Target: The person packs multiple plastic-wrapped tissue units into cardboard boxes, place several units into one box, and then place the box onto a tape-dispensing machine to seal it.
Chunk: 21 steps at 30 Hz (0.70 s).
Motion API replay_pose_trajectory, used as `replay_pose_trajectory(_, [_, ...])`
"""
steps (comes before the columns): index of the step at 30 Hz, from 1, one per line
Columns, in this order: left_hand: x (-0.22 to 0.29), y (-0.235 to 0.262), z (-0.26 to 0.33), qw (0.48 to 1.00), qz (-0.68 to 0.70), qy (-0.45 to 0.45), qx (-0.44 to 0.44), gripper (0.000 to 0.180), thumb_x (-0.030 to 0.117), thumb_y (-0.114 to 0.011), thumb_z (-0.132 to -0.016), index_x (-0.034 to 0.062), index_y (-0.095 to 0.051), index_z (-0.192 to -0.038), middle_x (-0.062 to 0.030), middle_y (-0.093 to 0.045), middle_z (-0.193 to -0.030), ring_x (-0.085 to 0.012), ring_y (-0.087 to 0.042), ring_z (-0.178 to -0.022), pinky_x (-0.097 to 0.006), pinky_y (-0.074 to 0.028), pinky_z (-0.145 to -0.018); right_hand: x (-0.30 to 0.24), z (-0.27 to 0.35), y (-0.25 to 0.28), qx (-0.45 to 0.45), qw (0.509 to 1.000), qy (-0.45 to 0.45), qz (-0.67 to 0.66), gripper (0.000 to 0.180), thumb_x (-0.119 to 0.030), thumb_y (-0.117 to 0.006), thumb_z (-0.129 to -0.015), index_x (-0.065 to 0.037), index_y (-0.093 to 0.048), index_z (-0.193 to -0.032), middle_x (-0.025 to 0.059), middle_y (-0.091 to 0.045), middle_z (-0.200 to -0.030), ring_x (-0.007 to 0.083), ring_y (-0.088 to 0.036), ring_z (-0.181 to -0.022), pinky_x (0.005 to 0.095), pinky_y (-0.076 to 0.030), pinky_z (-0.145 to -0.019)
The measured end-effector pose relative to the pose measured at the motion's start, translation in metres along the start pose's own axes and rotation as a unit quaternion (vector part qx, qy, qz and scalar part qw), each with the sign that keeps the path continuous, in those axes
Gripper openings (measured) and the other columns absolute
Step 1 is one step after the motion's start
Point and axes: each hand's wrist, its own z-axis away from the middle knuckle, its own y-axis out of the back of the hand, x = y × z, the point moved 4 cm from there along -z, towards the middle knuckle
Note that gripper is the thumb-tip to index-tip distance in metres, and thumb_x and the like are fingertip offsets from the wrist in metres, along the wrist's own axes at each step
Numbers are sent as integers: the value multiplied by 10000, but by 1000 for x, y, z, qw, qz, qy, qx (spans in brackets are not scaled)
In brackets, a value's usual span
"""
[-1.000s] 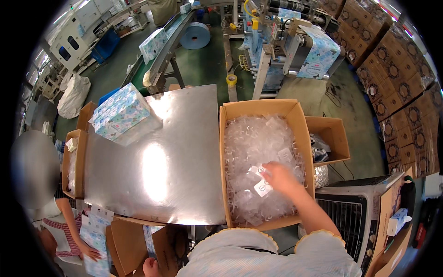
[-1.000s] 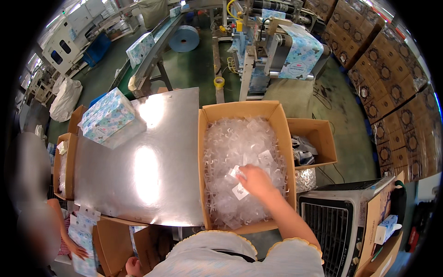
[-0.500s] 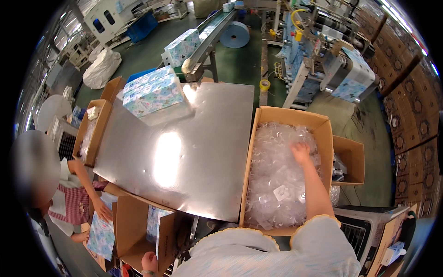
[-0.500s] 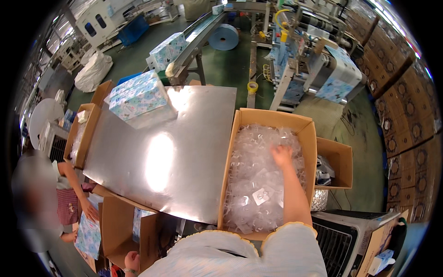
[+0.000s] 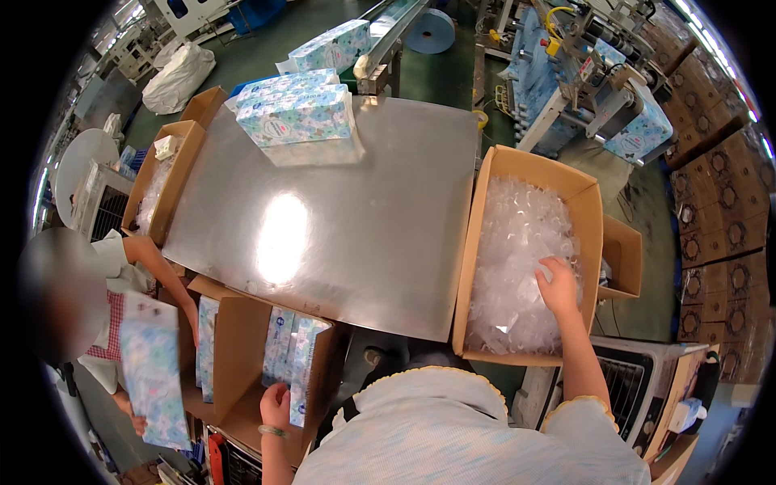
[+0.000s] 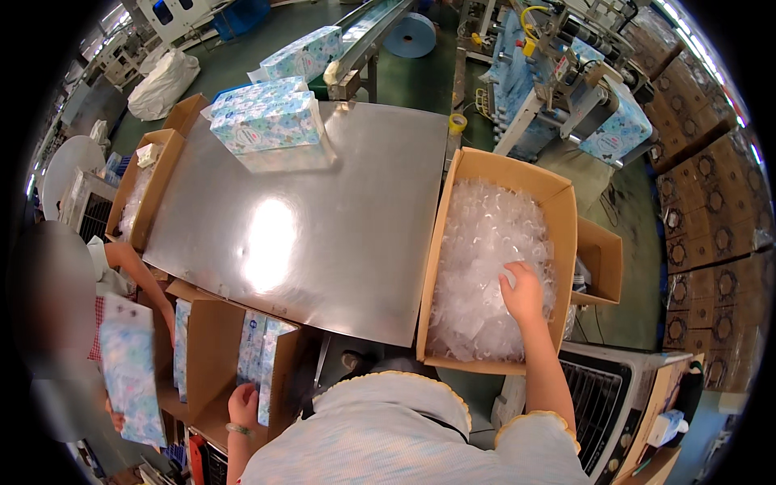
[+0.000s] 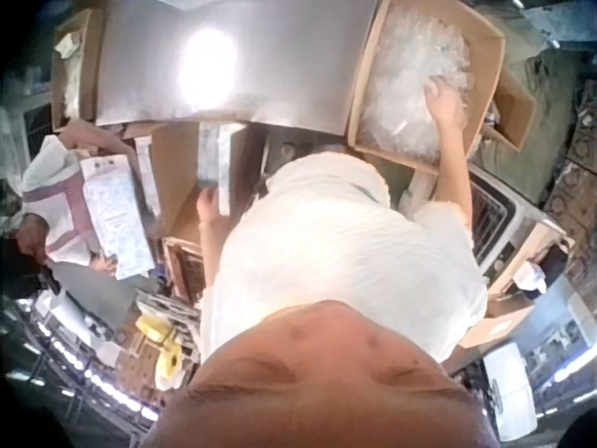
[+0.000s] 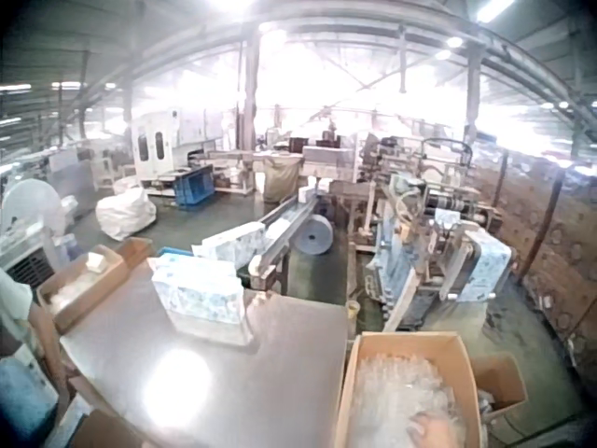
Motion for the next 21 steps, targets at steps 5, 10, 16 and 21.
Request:
replay_pose_trajectory(5, [33,4,-22,996,10,-88,-29,213,56,-671,-930,-13,-686,-1131,-132,-724,-1032,-216,-706,-922,-333,-555,-828,-12,60,0,97,995,-17,-7,291,-93,-742,-834,-16,-695,-1111,183,-669,-1170,354,-631,-1099,420,-512,-939])
replay_pose_trajectory(10, [44,-1,-33,987,46,-147,-56,229,45,-693,-898,0,-690,-1122,-156,-714,-1048,-272,-708,-933,-367,-554,-839,-26,129,-10,188,957,-192,-110,395,-106,-745,-860,-25,-634,-1230,170,-622,-1129,292,-602,-1070,387,-486,-921])
replay_pose_trajectory(16, [79,-5,-25,965,74,-246,-59,226,51,-691,-890,13,-695,-1113,-152,-704,-1012,-285,-683,-908,-382,-539,-827,2,234,-59,368,720,-551,-206,605,-208,-757,-868,13,-484,-1361,200,-475,-1351,317,-527,-1210,431,-457,-1020])
replay_pose_trajectory(21, [117,3,-28,953,89,-281,-78,224,49,-687,-879,22,-691,-1102,-162,-689,-992,-333,-659,-936,-402,-524,-839,42,223,-130,147,540,-568,-604,423,-163,-640,-866,12,-513,-1229,239,-555,-1252,461,-571,-1164,672,-466,-1007])
